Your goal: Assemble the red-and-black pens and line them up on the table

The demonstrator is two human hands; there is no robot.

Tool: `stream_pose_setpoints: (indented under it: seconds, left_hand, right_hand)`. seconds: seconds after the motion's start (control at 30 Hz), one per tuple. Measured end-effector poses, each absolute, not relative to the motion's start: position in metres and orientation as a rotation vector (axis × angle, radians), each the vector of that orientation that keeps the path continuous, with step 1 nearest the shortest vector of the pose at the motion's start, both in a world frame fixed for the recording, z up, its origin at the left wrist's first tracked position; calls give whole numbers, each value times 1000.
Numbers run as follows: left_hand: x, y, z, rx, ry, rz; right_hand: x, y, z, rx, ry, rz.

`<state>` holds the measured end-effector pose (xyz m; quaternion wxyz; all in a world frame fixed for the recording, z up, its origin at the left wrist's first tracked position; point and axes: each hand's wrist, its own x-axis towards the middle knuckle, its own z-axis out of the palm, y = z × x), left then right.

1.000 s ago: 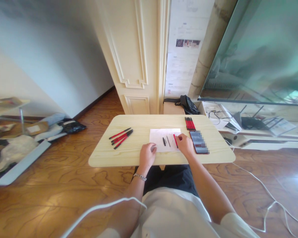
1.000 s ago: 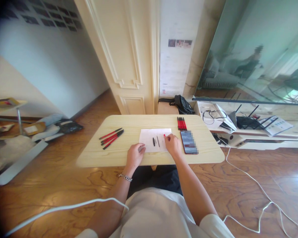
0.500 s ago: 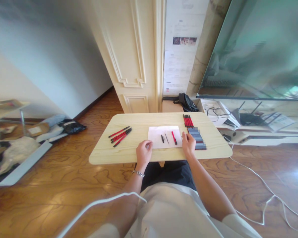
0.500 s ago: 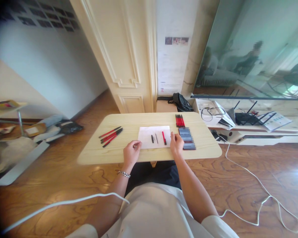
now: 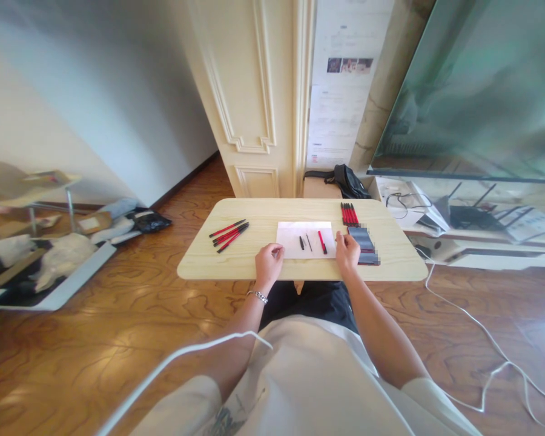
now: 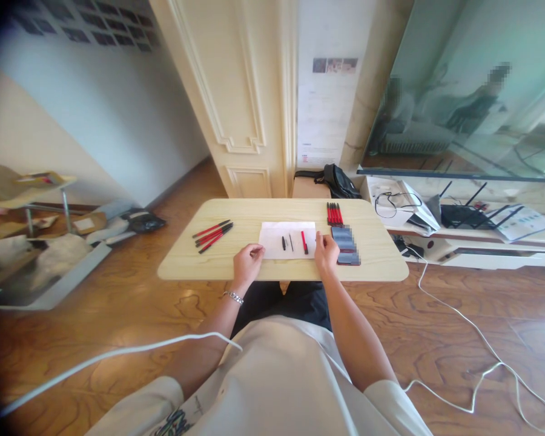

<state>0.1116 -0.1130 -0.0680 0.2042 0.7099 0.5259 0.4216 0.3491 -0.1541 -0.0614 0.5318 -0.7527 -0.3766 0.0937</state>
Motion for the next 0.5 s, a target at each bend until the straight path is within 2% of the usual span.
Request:
stream_pose_setpoints:
  seconds: [0.5]
  left_hand:
    - [111, -112, -73, 2043, 1423, 1195]
  right_hand:
    - [350, -155, -67, -1767, -960, 204]
